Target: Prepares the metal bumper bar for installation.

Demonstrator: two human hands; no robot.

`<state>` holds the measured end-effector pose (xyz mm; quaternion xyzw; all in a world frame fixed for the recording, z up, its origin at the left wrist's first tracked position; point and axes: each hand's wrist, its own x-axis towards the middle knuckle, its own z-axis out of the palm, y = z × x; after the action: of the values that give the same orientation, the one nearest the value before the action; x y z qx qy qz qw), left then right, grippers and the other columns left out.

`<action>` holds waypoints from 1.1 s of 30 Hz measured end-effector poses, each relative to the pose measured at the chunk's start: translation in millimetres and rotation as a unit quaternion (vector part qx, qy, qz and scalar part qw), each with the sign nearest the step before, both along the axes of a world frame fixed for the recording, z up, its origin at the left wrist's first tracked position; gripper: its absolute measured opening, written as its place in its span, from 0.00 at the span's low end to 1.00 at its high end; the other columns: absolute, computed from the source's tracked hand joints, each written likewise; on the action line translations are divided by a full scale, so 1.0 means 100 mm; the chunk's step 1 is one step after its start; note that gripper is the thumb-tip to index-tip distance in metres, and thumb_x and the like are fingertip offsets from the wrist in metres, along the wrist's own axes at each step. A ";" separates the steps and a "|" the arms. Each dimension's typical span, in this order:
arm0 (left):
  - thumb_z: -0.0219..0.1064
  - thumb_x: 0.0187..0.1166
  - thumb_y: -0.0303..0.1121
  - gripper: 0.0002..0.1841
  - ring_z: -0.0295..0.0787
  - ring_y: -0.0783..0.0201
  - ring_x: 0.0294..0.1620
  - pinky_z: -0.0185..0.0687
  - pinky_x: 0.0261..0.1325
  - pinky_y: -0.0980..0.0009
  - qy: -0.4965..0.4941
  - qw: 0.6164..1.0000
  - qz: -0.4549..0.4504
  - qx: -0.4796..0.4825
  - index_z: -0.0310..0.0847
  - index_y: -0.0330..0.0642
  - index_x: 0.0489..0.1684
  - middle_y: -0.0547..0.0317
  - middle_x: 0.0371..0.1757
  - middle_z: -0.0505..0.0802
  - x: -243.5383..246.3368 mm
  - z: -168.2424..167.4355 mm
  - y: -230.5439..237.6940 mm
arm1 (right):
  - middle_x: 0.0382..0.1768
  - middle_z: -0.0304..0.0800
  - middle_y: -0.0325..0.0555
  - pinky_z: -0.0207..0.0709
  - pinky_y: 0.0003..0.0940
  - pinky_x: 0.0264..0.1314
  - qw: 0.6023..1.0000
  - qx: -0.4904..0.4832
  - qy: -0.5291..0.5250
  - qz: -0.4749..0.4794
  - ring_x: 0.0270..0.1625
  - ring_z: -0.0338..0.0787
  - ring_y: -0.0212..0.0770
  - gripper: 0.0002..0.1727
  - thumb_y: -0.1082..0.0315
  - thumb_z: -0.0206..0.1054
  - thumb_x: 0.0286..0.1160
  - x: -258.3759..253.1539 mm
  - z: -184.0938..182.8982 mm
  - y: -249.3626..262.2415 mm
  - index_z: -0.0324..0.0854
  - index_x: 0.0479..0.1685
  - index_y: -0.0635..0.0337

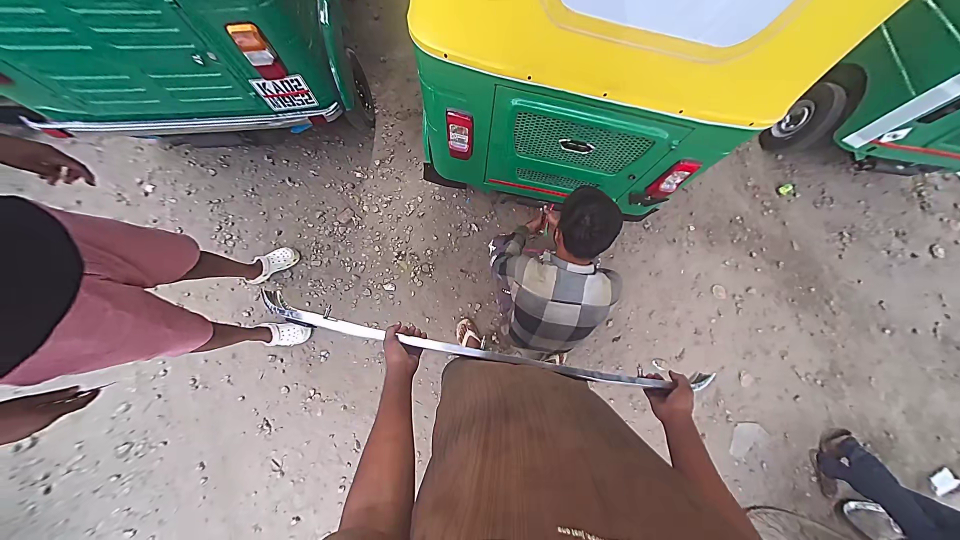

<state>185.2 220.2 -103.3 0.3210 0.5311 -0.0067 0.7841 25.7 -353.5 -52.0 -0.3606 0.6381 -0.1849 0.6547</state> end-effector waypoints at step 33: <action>0.47 0.87 0.48 0.16 0.90 0.59 0.35 0.89 0.49 0.53 -0.011 0.995 -0.085 0.054 0.71 0.49 0.37 0.61 0.31 0.88 -0.32 0.09 -0.67 | 0.29 0.84 0.53 0.86 0.47 0.28 0.997 0.029 -0.009 -0.065 0.24 0.88 0.48 0.20 0.62 0.64 0.81 -0.21 -0.29 -0.80 0.66 0.68 0.55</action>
<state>153.6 152.9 -94.0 0.4073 0.4926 -0.0409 0.7680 4.3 -433.7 -80.6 -0.2974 0.6592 -0.2123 0.6573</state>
